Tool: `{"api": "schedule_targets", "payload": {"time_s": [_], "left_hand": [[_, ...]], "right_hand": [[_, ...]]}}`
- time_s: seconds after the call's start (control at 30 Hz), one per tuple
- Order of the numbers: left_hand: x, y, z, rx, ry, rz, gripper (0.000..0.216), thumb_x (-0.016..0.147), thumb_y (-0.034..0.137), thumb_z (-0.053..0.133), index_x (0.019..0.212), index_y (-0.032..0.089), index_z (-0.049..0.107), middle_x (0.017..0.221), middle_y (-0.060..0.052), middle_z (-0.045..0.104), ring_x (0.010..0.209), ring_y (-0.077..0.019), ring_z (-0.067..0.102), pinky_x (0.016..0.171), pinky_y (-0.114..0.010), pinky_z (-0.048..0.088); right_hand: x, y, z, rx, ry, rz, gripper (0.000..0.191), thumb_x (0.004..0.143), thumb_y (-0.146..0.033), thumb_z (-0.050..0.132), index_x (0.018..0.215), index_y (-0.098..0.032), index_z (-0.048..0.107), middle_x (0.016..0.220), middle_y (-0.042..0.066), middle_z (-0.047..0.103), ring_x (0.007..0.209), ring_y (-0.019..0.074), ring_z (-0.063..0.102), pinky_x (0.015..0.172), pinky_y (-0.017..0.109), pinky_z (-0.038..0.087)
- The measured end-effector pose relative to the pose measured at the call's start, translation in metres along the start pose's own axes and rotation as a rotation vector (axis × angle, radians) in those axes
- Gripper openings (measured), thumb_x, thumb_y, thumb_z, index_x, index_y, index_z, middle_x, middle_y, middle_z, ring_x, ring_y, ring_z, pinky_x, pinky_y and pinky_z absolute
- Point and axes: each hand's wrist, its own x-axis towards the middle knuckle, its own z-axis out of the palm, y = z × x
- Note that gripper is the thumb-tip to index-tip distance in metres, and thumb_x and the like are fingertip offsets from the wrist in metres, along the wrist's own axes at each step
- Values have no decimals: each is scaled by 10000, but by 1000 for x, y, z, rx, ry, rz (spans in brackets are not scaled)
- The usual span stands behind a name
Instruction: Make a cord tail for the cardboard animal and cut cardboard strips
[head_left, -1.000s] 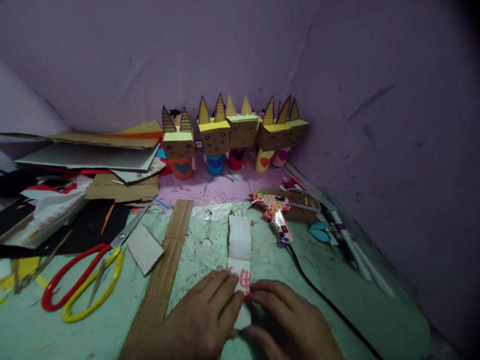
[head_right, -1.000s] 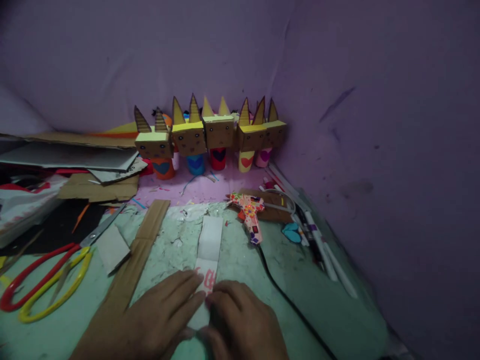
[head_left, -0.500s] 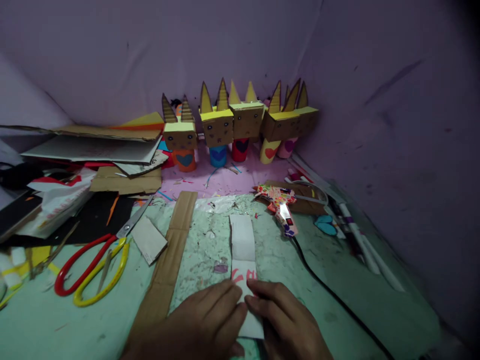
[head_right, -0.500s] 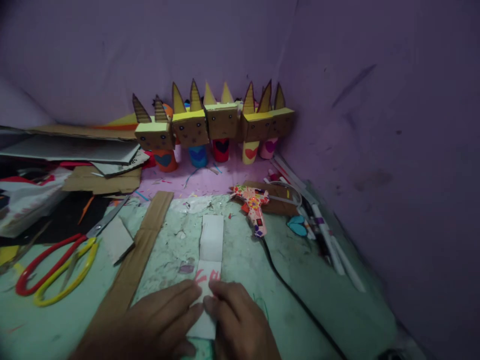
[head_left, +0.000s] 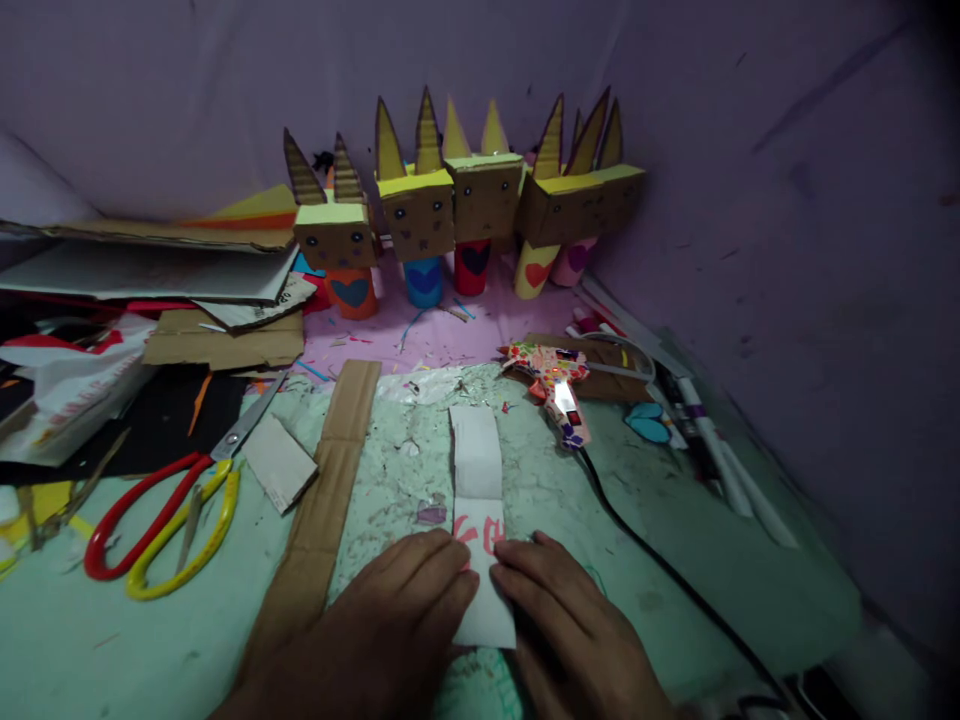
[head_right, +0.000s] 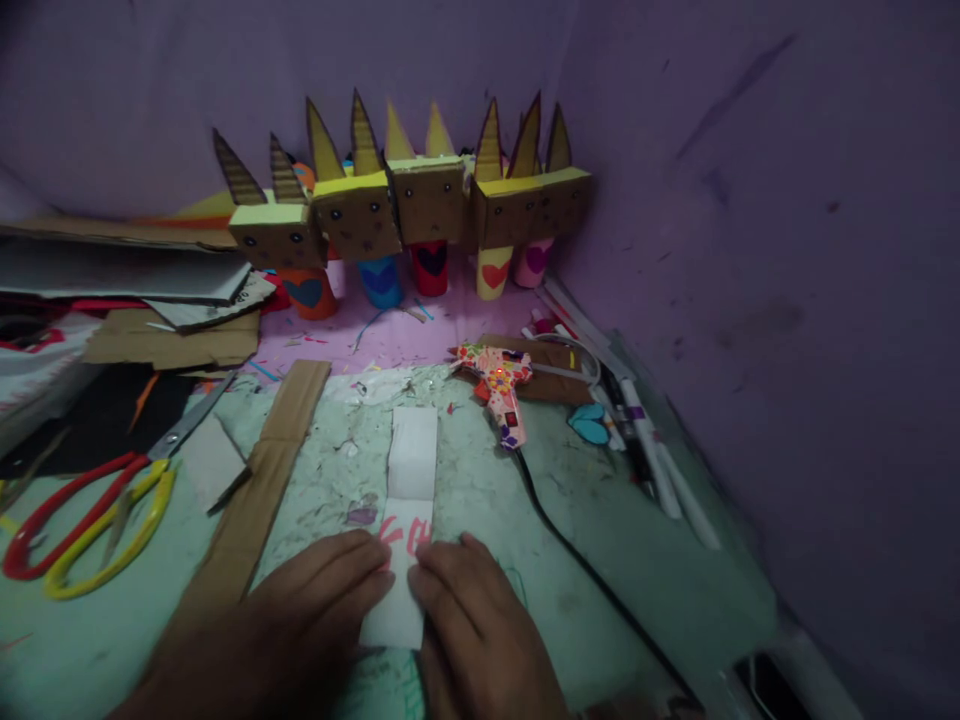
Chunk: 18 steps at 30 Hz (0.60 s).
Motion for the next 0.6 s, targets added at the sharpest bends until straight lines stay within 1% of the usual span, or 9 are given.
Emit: {"api": "schedule_targets", "payload": {"time_s": [0.13,0.3,0.37,0.47,0.53,0.6], "left_hand": [[5,-1,-5,-6,-14,4,401,749,-7,283,1037,128,528,1020,-68,631,968,-176,549,812,-290,508],[10,0,-8,20,17,-10,423,740,-20,260,1044,127,515,1039,-59,636,970,-167,563,801,-283,507],[11,0,-7,29,32,-9,379,778,20,263,1044,127,510,1021,-56,645,947,-169,576,787,-281,510],[13,0,-6,35,15,-21,291,841,122,293,1031,136,512,1017,-50,651,926,-171,587,780,-279,510],[14,0,-7,27,-6,-32,262,859,185,324,1038,137,508,1029,-49,649,933,-173,585,788,-279,506],[13,-1,-8,14,-25,-49,263,862,239,356,1053,132,501,1042,-56,645,946,-181,577,797,-288,502]], "right_hand": [[6,0,-2,-40,-52,-2,288,750,-83,443,1007,-112,571,981,115,661,927,200,606,830,372,513],[12,0,-4,-115,-113,-21,294,834,-145,376,1036,-134,590,955,78,679,871,190,625,777,353,529],[12,0,-3,-156,-131,-22,304,859,-154,349,1039,-139,594,952,66,684,854,184,628,759,339,529],[12,1,-1,-203,-120,-6,322,880,-159,315,1017,-151,606,933,55,690,817,180,630,727,330,524],[12,2,-1,-200,-129,9,320,884,-168,317,1015,-153,608,935,55,689,806,180,624,713,323,520],[14,2,-3,-173,-168,19,306,875,-176,341,1028,-150,605,956,60,682,810,182,616,704,312,518]]}}
